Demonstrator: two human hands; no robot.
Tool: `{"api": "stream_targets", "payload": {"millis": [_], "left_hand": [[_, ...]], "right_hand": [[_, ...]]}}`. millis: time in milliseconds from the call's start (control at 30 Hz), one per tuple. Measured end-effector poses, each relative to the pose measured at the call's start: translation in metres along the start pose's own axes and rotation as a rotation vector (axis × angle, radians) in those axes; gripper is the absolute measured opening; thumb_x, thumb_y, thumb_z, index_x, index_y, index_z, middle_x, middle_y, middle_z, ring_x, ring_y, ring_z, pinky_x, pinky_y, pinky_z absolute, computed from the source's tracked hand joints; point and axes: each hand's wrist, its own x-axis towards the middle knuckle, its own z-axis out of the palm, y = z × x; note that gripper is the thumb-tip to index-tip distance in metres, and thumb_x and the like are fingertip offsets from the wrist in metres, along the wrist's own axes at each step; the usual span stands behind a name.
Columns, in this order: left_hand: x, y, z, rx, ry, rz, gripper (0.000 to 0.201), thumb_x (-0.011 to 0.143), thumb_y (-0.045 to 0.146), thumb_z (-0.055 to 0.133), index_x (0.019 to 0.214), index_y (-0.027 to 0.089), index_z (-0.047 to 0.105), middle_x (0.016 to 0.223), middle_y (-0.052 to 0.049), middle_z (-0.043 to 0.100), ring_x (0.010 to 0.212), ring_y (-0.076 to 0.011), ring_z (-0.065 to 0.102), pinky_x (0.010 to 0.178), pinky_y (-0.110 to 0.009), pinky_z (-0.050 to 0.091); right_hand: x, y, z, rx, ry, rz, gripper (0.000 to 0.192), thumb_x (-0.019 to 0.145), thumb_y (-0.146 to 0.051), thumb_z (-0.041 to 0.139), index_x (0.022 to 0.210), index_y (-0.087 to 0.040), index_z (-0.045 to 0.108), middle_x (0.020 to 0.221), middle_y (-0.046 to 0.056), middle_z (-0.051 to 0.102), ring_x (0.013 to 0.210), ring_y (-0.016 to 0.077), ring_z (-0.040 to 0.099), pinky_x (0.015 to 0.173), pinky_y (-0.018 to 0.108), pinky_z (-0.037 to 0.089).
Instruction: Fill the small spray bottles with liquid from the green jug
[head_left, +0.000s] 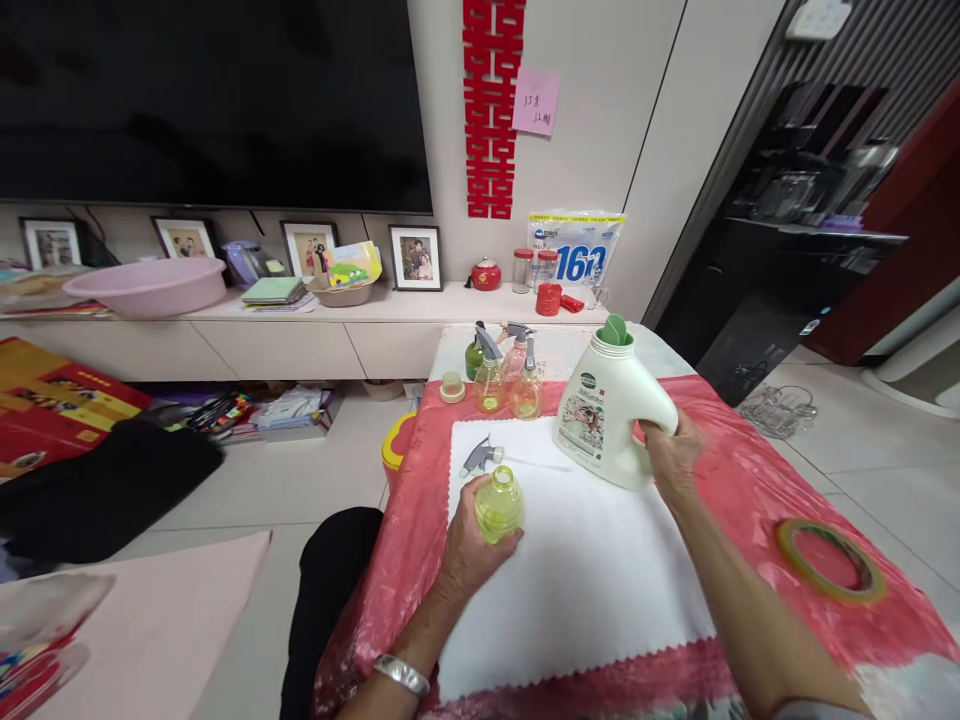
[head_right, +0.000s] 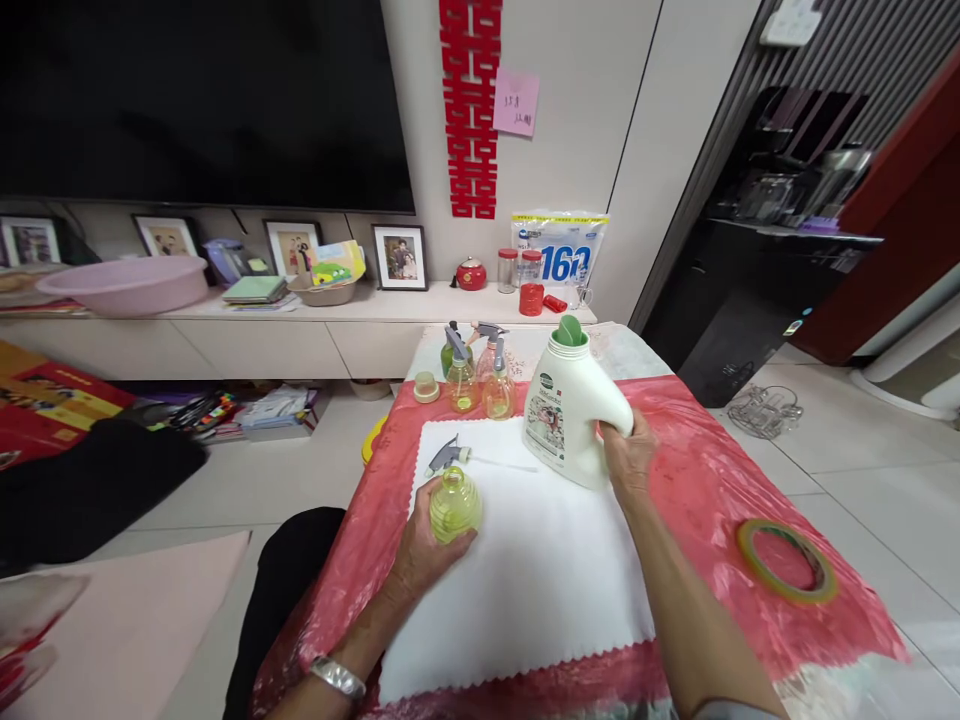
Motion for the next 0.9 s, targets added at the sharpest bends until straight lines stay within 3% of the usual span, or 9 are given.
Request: {"api": "stream_targets", "payload": {"millis": [167,300,400,467,500,567,667,767,900], "left_hand": [[-0.001,-0.001,-0.003,-0.02,-0.049,0.0,0.085,0.066,0.052,0.082,0.136,0.025,0.041,0.134,-0.014,0.061,0.124,-0.0359,0.061,0.104,-0.057,0.049],[-0.001,0.0,-0.004,-0.013,-0.05,-0.009,0.086,0.066,0.054,0.082,0.136,0.026,0.041,0.137,-0.015,0.06,0.127,-0.0358,0.06,0.106,-0.058,0.048],[-0.002,0.0,-0.003,0.0,-0.03,-0.006,0.083,0.066,0.048,0.083,0.135,0.025,0.043,0.135,-0.014,0.063,0.124,-0.0348,0.063,0.105,-0.056,0.05],[-0.002,0.001,-0.002,0.003,-0.025,-0.01,0.081,0.066,0.044,0.082,0.135,0.025,0.044,0.132,-0.013,0.064,0.122,-0.0342,0.064,0.103,-0.055,0.052],[-0.003,0.002,-0.002,0.002,-0.025,-0.015,0.08,0.066,0.043,0.081,0.135,0.025,0.044,0.131,-0.013,0.065,0.121,-0.0341,0.064,0.103,-0.055,0.052],[-0.003,0.004,-0.002,-0.003,-0.028,-0.022,0.079,0.066,0.044,0.08,0.134,0.024,0.044,0.13,-0.013,0.065,0.12,-0.0342,0.064,0.102,-0.055,0.052],[-0.004,0.006,-0.002,-0.013,-0.028,-0.012,0.079,0.067,0.045,0.079,0.133,0.022,0.044,0.129,-0.013,0.065,0.118,-0.0341,0.065,0.101,-0.055,0.053],[-0.004,0.008,-0.003,-0.008,-0.023,-0.002,0.078,0.067,0.045,0.078,0.133,0.023,0.044,0.132,-0.013,0.063,0.121,-0.0346,0.064,0.103,-0.056,0.053],[-0.004,0.013,-0.004,0.01,-0.033,0.014,0.077,0.066,0.042,0.079,0.133,0.024,0.044,0.132,-0.013,0.063,0.122,-0.0361,0.063,0.104,-0.057,0.052]], "right_hand": [[0.004,0.021,0.005,0.003,-0.061,0.003,0.031,0.099,-0.043,0.063,0.104,-0.013,0.063,0.091,0.002,0.063,0.076,0.0113,0.061,0.07,0.027,0.055],[0.0,0.018,-0.016,-0.042,-0.119,-0.078,0.034,0.089,-0.048,0.072,0.097,-0.015,0.066,0.082,0.002,0.064,0.07,0.0152,0.06,0.07,0.032,0.053],[-0.021,0.003,-0.04,-0.07,-0.073,-0.23,0.045,0.081,-0.054,0.073,0.108,-0.019,0.068,0.1,0.01,0.068,0.092,0.0273,0.062,0.088,0.046,0.05],[-0.043,-0.01,-0.049,-0.08,0.067,-0.317,0.059,0.088,-0.056,0.064,0.131,-0.015,0.057,0.121,0.018,0.062,0.115,0.0341,0.054,0.105,0.057,0.037],[-0.054,-0.017,-0.049,-0.073,0.064,-0.362,0.055,0.091,-0.054,0.06,0.131,-0.015,0.057,0.118,0.018,0.062,0.112,0.0329,0.055,0.103,0.056,0.039],[-0.074,-0.031,-0.038,-0.054,-0.097,-0.468,0.04,0.095,-0.049,0.056,0.118,-0.018,0.063,0.106,0.013,0.065,0.098,0.027,0.06,0.092,0.047,0.049],[-0.089,-0.051,0.003,-0.065,-0.486,-0.595,0.029,0.1,-0.043,0.052,0.106,-0.02,0.068,0.103,0.009,0.068,0.094,0.0209,0.065,0.085,0.037,0.055],[-0.089,-0.067,0.054,-0.165,-0.794,-0.624,0.026,0.1,-0.038,0.061,0.113,-0.016,0.066,0.11,0.007,0.067,0.105,0.0196,0.064,0.094,0.04,0.055],[-0.092,-0.083,0.106,-0.317,-1.056,-0.598,0.036,0.098,-0.04,0.066,0.123,-0.015,0.063,0.123,0.009,0.062,0.114,0.0228,0.061,0.099,0.046,0.054]]}}
